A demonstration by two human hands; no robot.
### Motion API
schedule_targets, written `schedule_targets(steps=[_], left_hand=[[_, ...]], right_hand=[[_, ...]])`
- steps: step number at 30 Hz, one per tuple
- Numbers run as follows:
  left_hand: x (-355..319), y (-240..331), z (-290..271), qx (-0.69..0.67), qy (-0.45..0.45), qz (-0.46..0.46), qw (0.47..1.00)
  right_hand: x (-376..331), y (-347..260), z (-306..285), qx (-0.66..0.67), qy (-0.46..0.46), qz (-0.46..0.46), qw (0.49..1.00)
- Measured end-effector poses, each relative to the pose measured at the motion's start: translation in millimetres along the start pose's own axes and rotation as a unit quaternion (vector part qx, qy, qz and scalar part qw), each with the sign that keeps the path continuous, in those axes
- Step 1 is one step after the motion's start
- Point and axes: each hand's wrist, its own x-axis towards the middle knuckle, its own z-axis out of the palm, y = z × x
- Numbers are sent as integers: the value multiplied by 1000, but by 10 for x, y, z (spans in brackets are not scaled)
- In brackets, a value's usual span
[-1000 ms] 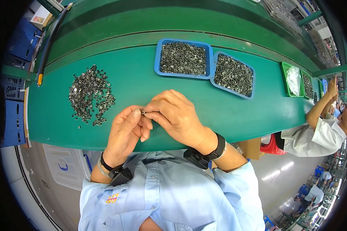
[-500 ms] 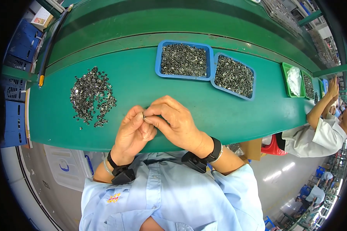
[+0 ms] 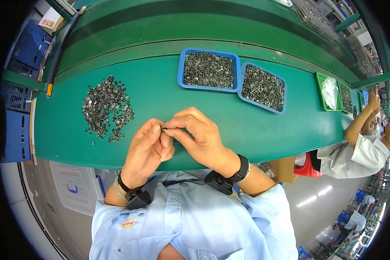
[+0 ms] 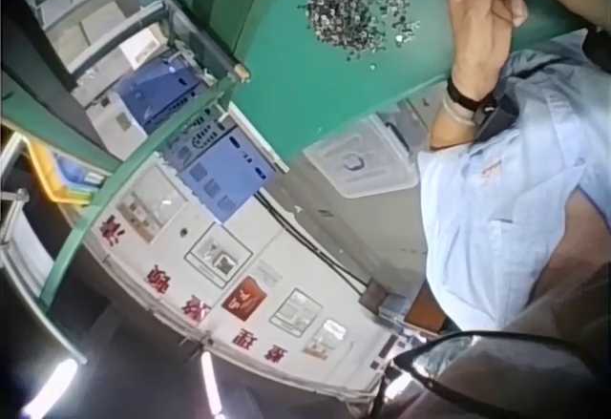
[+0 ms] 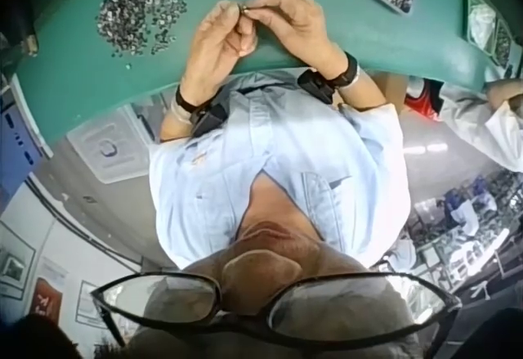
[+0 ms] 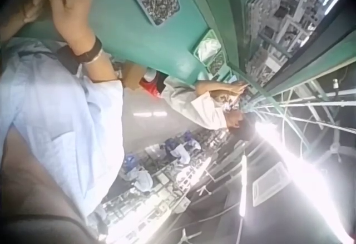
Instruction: The person picks up a small metal component from a pile, joins it with another piece, and places the assembled unit into a blue tray.
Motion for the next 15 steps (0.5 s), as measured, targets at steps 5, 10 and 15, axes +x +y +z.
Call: schedule_targets(steps=[5,10,15], left_hand=[[-12,-39,-58,-32,-33,-3,999],[-26,-31,-47,-5,-34,7,999],[-41,18,5,54,-13,12,998]], right_hand=[[-36,-23,8,24,3,4,1000],[-32,-7,15,-15,8,-57,998],[-6,26,0,-37,-4,-83,996]])
